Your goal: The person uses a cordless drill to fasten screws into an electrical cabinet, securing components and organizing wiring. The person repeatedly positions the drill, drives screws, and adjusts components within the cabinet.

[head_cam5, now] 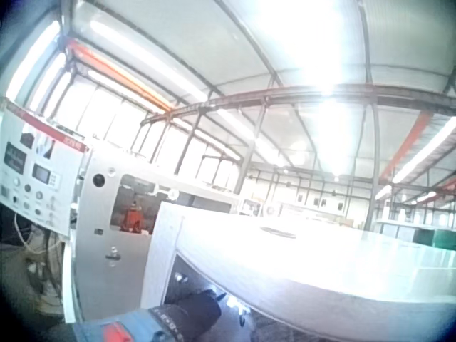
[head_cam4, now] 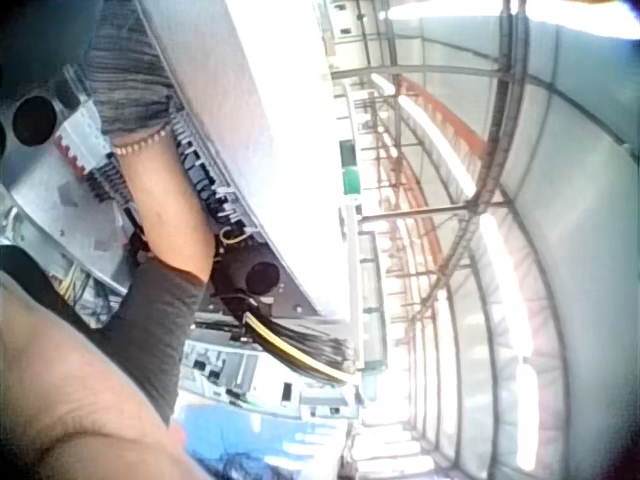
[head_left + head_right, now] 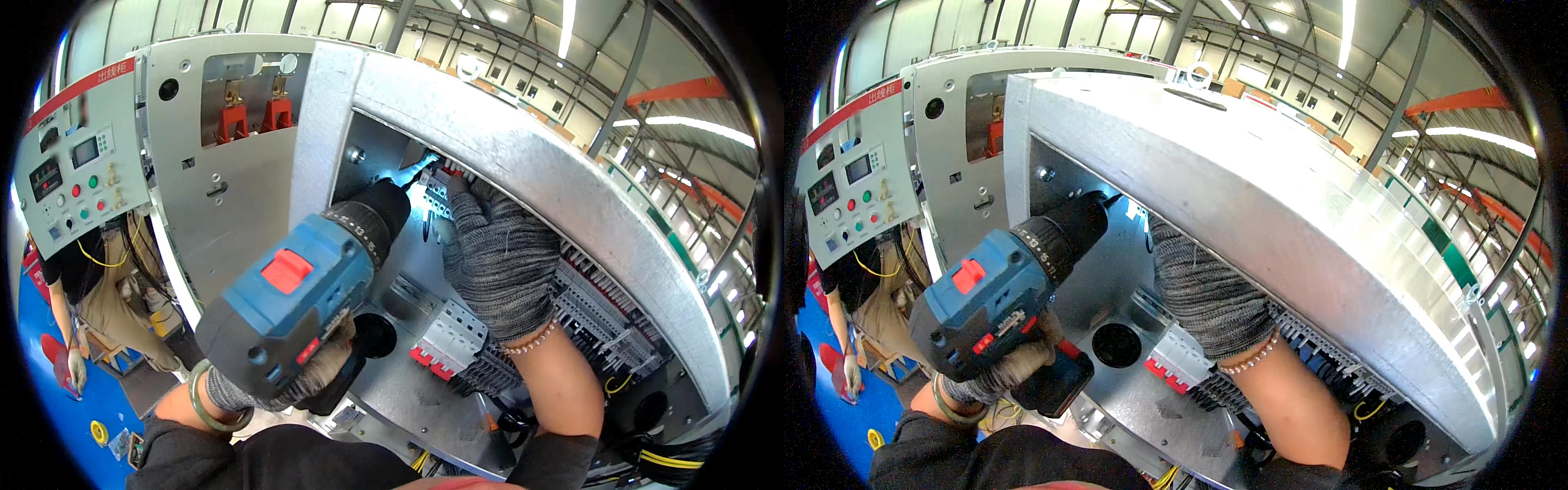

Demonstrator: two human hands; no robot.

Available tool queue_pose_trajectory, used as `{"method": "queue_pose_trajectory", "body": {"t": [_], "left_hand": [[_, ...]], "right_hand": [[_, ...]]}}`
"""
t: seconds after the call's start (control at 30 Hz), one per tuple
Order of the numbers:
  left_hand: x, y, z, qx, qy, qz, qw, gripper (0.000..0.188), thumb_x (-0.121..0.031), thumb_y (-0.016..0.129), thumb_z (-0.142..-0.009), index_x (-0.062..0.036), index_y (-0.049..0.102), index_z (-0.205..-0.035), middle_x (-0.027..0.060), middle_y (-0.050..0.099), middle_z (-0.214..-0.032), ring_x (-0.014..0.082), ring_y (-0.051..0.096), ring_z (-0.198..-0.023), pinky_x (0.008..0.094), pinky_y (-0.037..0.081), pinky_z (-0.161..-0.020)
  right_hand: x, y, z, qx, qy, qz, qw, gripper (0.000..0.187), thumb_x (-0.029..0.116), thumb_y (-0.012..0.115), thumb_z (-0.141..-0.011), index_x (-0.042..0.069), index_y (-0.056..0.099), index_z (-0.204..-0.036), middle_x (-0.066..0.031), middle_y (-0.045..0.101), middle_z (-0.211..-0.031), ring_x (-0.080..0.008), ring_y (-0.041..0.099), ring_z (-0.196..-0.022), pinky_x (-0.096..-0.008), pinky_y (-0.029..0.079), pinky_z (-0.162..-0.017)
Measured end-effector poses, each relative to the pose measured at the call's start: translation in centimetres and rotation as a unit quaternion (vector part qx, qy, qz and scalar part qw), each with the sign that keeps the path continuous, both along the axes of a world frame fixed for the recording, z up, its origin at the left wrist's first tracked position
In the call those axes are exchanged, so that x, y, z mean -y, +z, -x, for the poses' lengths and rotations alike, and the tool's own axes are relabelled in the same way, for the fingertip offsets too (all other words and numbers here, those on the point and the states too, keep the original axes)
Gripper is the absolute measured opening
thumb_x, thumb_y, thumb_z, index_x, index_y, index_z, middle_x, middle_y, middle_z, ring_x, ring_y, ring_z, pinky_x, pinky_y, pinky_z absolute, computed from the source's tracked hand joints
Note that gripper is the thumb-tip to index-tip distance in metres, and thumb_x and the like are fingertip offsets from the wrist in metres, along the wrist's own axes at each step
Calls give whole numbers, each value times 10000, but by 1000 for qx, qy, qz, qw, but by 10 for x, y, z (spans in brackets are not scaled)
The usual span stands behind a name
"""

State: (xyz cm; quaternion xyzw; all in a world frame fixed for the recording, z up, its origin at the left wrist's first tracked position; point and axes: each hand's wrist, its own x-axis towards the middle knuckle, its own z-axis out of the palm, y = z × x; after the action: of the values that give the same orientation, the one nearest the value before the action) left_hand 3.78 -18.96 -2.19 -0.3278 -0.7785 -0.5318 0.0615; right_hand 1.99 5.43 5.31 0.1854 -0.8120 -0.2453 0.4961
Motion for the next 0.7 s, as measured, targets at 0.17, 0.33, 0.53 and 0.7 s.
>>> {"method": "queue_pose_trajectory", "body": {"t": [0.17, 0.33, 0.53, 0.7], "left_hand": [[-9, 0, -9, 223, 8, -207, 953, 224, -10, 662, -646, -104, 656, -850, 21, 659, -791, 185, 636, -746, 337, 525, -690], [3, -10, 3, 157, -36, -127, 979, 253, -86, 714, -768, -77, 658, -1014, 20, 664, -882, 141, 633, -850, 297, 505, -775], [-2, -8, 6, 193, -16, -133, 972, 243, -58, 705, -711, -92, 664, -948, 22, 663, -839, 152, 636, -803, 316, 512, -739], [-2, 0, -4, 137, -15, -145, 980, 259, -60, 705, -723, -80, 653, -976, 28, 666, -867, 159, 638, -811, 320, 514, -743]], "right_hand": [[0, -2, 5, -32, 13, 5, 999, 407, 290, 692, -764, 106, 652, -1126, -90, 632, -1113, -293, 601, -973, -463, 477, -838], [5, 0, 2, -52, 13, -1, 999, 348, 234, 648, -773, 104, 663, -1096, -93, 632, -1051, -273, 600, -955, -453, 488, -785], [-1, 0, 5, -92, 20, -34, 995, 313, 179, 621, -765, 89, 672, -1060, -112, 632, -1019, -276, 612, -903, -456, 497, -759], [2, 3, 1, -67, 16, -14, 998, 318, 177, 630, -755, 96, 676, -1059, -113, 627, -1008, -277, 612, -886, -452, 494, -753]]}}
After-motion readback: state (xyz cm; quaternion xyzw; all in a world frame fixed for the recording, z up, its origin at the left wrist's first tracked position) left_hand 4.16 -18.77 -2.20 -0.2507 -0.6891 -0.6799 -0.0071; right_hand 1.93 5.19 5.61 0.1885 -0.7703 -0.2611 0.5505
